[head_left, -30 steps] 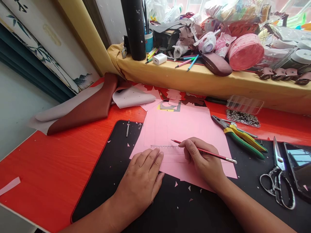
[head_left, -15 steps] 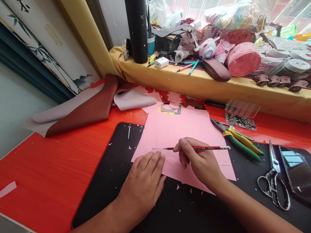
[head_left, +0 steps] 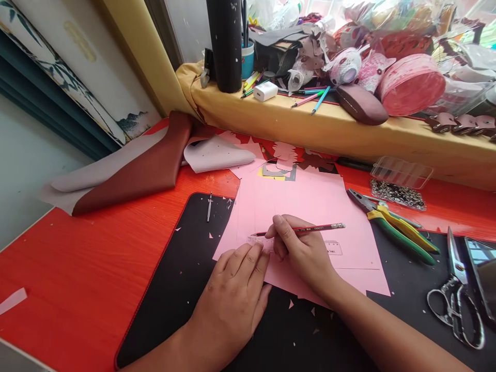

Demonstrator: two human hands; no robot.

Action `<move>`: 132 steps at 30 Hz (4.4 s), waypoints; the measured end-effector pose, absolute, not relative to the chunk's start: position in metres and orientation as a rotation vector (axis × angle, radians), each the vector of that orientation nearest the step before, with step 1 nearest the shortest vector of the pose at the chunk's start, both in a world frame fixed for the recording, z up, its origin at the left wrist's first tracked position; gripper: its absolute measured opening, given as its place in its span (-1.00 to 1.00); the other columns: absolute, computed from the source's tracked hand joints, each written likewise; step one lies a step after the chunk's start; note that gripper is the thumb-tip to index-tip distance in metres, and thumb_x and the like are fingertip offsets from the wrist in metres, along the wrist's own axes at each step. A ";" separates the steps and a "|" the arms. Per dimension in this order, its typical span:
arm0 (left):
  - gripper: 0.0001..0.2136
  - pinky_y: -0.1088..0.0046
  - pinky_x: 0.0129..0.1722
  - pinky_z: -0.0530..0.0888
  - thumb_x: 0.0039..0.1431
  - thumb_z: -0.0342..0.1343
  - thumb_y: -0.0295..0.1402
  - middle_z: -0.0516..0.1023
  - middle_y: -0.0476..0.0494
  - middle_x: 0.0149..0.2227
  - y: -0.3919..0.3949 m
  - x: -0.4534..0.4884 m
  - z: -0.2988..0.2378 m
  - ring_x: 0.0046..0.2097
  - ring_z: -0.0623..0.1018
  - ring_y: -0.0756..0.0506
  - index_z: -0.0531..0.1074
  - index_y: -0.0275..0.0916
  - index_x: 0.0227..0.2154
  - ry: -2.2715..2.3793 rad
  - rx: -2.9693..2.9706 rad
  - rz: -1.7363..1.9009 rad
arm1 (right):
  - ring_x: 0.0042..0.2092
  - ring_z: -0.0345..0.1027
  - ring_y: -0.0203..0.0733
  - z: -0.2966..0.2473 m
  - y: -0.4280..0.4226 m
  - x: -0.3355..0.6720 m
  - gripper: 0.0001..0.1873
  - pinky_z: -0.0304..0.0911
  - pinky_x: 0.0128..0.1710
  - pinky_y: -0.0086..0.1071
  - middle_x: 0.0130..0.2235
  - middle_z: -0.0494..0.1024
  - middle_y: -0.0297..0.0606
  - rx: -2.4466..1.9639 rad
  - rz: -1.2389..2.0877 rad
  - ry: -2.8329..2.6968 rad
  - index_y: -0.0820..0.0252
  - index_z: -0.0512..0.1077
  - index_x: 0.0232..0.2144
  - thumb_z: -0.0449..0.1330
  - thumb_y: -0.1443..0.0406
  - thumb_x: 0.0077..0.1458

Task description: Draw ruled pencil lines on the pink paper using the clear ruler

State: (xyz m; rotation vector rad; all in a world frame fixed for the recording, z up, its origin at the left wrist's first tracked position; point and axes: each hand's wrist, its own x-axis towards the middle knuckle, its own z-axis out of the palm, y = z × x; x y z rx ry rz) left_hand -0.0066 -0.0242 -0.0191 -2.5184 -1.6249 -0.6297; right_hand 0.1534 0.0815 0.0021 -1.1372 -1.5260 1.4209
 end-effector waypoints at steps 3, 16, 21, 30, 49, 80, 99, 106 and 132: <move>-0.59 0.12 0.26 0.36 0.58 -0.06 -0.37 0.61 -0.33 0.27 -0.024 -0.006 -0.018 0.27 0.51 -0.29 0.47 -0.39 0.32 -1.624 -2.521 -0.641 | -0.58 0.24 -0.24 -0.002 0.081 0.154 -0.37 0.34 -0.40 -0.30 -0.66 0.35 -0.45 -1.131 1.416 -1.541 0.12 0.55 -0.43 0.17 -0.22 0.43; -0.59 0.14 0.29 0.36 0.58 -0.04 -0.34 0.61 -0.30 0.27 -0.023 -0.007 -0.016 0.27 0.51 -0.28 0.48 -0.38 0.32 -1.656 -2.538 -0.610 | -0.51 0.36 -0.23 -0.005 0.081 0.154 -0.43 0.33 -0.38 -0.31 -0.59 0.43 -0.38 -1.140 1.377 -1.641 0.13 0.59 -0.43 0.17 -0.08 0.51; -0.59 0.14 0.29 0.32 0.62 -0.10 -0.35 0.63 -0.30 0.26 -0.021 -0.006 -0.014 0.26 0.50 -0.28 0.51 -0.41 0.28 -1.652 -2.534 -0.628 | -0.51 0.37 -0.21 -0.005 0.081 0.154 -0.44 0.32 -0.39 -0.31 -0.59 0.44 -0.37 -1.147 1.371 -1.656 0.13 0.59 -0.43 0.18 -0.08 0.50; -0.57 0.13 0.30 0.29 0.65 -0.14 -0.34 0.63 -0.30 0.26 -0.022 -0.006 -0.013 0.27 0.48 -0.28 0.50 -0.42 0.29 -1.662 -2.544 -0.629 | -0.49 0.37 -0.22 -0.005 0.081 0.153 -0.48 0.35 -0.33 -0.31 -0.58 0.43 -0.39 -1.135 1.389 -1.659 0.12 0.59 -0.43 0.18 -0.01 0.52; -0.58 0.14 0.31 0.31 0.65 -0.10 -0.30 0.62 -0.28 0.28 -0.023 -0.006 -0.015 0.29 0.49 -0.27 0.49 -0.40 0.32 -1.685 -2.541 -0.640 | -0.51 0.31 -0.26 -0.006 0.080 0.155 -0.49 0.30 -0.37 -0.34 -0.59 0.40 -0.41 -1.107 1.377 -1.632 0.14 0.59 -0.43 0.18 0.02 0.53; -0.59 0.07 0.27 0.36 0.59 -0.07 -0.36 0.62 -0.37 0.24 -0.023 -0.006 -0.020 0.25 0.52 -0.32 0.49 -0.45 0.29 -1.627 -2.532 -0.664 | -0.50 0.33 -0.24 0.001 0.079 0.156 -0.50 0.30 -0.34 -0.31 -0.56 0.42 -0.40 -1.104 1.326 -1.813 0.12 0.55 -0.40 0.12 0.04 0.54; -0.61 0.07 0.25 0.38 0.59 -0.06 -0.36 0.64 -0.33 0.24 -0.023 -0.007 -0.019 0.23 0.55 -0.32 0.51 -0.39 0.27 -1.603 -2.532 -0.569 | -0.53 0.33 -0.18 0.012 0.081 0.207 -0.41 0.28 -0.39 -0.27 -0.61 0.44 -0.38 -1.211 1.245 -1.857 0.10 0.56 -0.39 0.10 -0.14 0.52; -0.61 0.10 0.26 0.36 0.59 -0.06 -0.37 0.63 -0.34 0.24 -0.023 -0.006 -0.017 0.23 0.54 -0.32 0.51 -0.40 0.27 -1.603 -2.533 -0.548 | -0.53 0.31 -0.19 0.005 0.080 0.220 -0.38 0.28 -0.35 -0.26 -0.61 0.41 -0.40 -1.272 1.288 -1.735 0.13 0.56 -0.39 0.12 -0.18 0.49; -0.62 0.02 0.23 0.39 0.59 -0.04 -0.38 0.60 -0.39 0.23 -0.022 -0.007 -0.017 0.22 0.53 -0.36 0.46 -0.43 0.29 -1.604 -2.569 -0.542 | -0.57 0.30 -0.24 0.002 0.079 0.224 -0.40 0.30 -0.41 -0.28 -0.63 0.40 -0.43 -1.226 1.282 -1.677 0.11 0.55 -0.41 0.15 -0.17 0.47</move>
